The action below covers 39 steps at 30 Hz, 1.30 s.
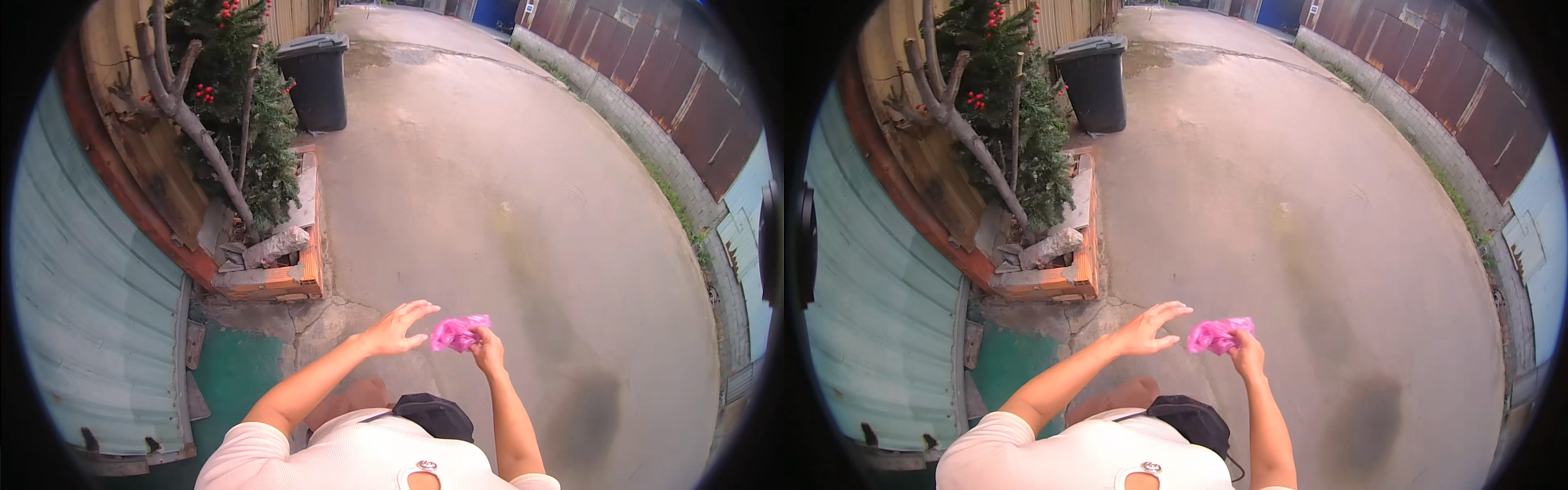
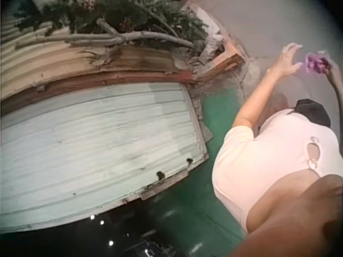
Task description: The person unties a bag, places it inside a large blue cooler, walks to an outdoor bin to discard the rest of the bag, and then returns to pour water from a large blue jug into the cooler.
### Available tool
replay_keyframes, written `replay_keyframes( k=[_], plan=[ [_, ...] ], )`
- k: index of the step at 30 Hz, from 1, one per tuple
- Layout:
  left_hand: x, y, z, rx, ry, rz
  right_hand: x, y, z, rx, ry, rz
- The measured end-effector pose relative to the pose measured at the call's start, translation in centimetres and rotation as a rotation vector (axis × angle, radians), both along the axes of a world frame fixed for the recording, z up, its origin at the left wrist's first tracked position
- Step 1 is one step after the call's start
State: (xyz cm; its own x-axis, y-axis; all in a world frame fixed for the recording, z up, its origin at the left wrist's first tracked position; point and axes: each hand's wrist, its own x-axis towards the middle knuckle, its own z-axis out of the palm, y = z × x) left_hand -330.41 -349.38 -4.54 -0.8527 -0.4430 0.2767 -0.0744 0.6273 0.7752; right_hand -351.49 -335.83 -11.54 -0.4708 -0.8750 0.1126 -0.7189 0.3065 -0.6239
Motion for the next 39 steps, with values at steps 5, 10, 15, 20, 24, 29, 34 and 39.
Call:
replay_keyframes(
  k=[5,10,15,20,24,29,34,39],
  plan=[
    [-8.6,-13.1,-0.3,0.079,-0.092,-0.058,-14.2,6.4,-11.1,0.411,-0.147,-0.843],
    [-9.5,-28.7,-13.9,0.247,-0.205,0.319,-21.1,7.7,-18.6,0.787,-0.274,-0.852],
    [-0.2,-32.6,-31.0,0.700,-0.962,1.086,-31.3,-22.5,-19.1,0.335,-0.659,-1.130],
    [-1.2,-36.7,-32.5,1.288,-0.793,1.266,-41.0,-60.7,-13.7,0.285,-0.041,-0.166],
    [-1.8,-47.1,-33.9,1.347,-0.712,1.312,-39.0,-86.7,-6.9,-0.074,-0.273,0.176],
    [-6.7,-71.8,-37.4,1.047,-0.889,1.331,-39.3,-101.2,-8.9,0.003,-0.124,0.253],
    [-18.6,-102.1,-24.0,0.603,-0.410,0.949,-45.0,-102.1,-14.4,0.389,-0.206,-0.065],
    [-26.8,-125.6,-11.0,0.279,-0.006,0.985,-52.8,-96.0,-24.7,0.731,-0.474,-0.648]
  ],
)
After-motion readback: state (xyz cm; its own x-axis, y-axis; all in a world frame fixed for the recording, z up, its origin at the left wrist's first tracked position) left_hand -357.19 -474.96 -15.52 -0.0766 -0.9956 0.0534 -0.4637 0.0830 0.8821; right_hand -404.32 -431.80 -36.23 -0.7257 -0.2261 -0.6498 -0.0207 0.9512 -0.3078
